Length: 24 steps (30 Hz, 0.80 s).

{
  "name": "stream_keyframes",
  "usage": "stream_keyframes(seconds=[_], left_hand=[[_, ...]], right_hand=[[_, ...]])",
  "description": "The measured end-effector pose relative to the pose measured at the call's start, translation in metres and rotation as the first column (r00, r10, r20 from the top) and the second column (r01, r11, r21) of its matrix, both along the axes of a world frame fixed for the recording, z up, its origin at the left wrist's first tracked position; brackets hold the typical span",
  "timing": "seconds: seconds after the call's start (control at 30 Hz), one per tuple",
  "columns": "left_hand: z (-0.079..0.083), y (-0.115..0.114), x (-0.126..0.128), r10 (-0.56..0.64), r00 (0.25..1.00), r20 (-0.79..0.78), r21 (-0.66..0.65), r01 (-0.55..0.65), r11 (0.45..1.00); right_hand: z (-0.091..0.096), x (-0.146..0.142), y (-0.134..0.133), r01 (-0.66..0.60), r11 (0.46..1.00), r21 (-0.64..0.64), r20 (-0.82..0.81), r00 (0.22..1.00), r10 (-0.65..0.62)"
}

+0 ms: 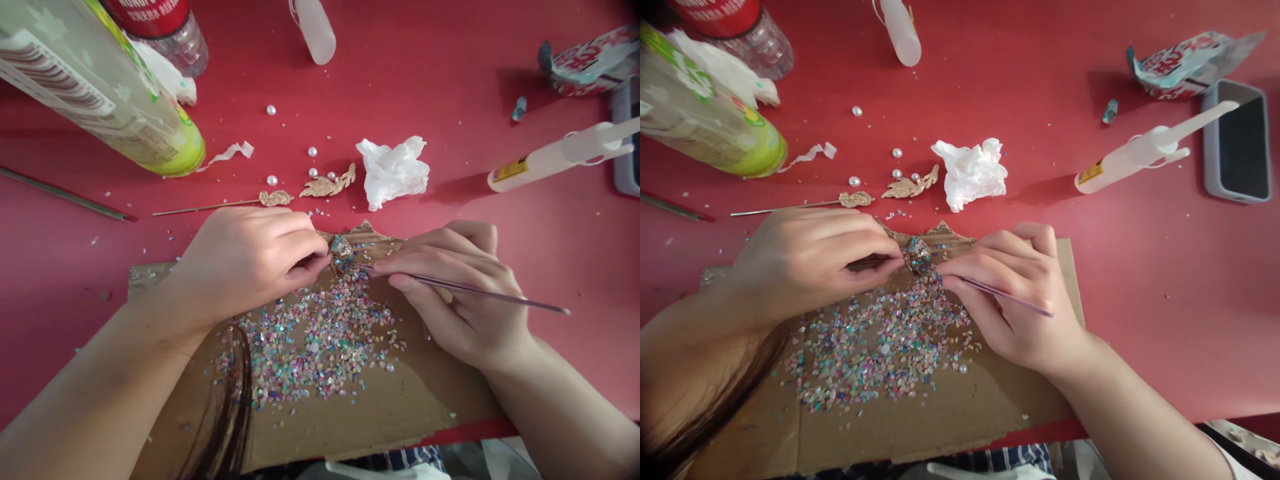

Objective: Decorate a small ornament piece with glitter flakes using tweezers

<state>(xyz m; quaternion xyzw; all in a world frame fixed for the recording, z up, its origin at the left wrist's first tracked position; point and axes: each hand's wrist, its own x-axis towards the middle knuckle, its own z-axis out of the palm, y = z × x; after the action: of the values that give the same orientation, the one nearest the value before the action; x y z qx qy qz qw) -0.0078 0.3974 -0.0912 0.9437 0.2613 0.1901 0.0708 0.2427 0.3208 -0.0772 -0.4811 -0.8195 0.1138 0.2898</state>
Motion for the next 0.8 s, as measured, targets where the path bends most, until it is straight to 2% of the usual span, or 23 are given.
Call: stream_keyframes(seconds=[0.23, 0.53, 0.63, 0.8], left_hand=[[0.0025, -0.0004, 0.0001, 0.009, 0.999, -0.033, -0.031, -0.01, 0.999], [0.001, -0.0003, -0.001, -0.002, 1.0, 0.004, 0.006, 0.002, 1.0], [0.0002, 0.0001, -0.0011, -0.002, 1.0, 0.009, 0.005, 0.002, 1.0], [0.0001, 0.0005, -0.0005, -0.001, 1.0, -0.004, -0.014, 0.001, 1.0]], right_hand=[[-0.0008, 0.0006, -0.0002, -0.012, 1.0, 0.001, 0.006, 1.0, 0.012], [-0.0004, 0.0015, 0.0006, -0.019, 1.0, 0.002, 0.012, 1.0, 0.019], [0.0014, 0.0025, 0.001, -0.019, 1.0, -0.006, -0.023, 1.0, 0.019], [-0.0009, 0.0064, 0.0023, 0.05, 0.999, 0.003, -0.111, 0.993, -0.05]])
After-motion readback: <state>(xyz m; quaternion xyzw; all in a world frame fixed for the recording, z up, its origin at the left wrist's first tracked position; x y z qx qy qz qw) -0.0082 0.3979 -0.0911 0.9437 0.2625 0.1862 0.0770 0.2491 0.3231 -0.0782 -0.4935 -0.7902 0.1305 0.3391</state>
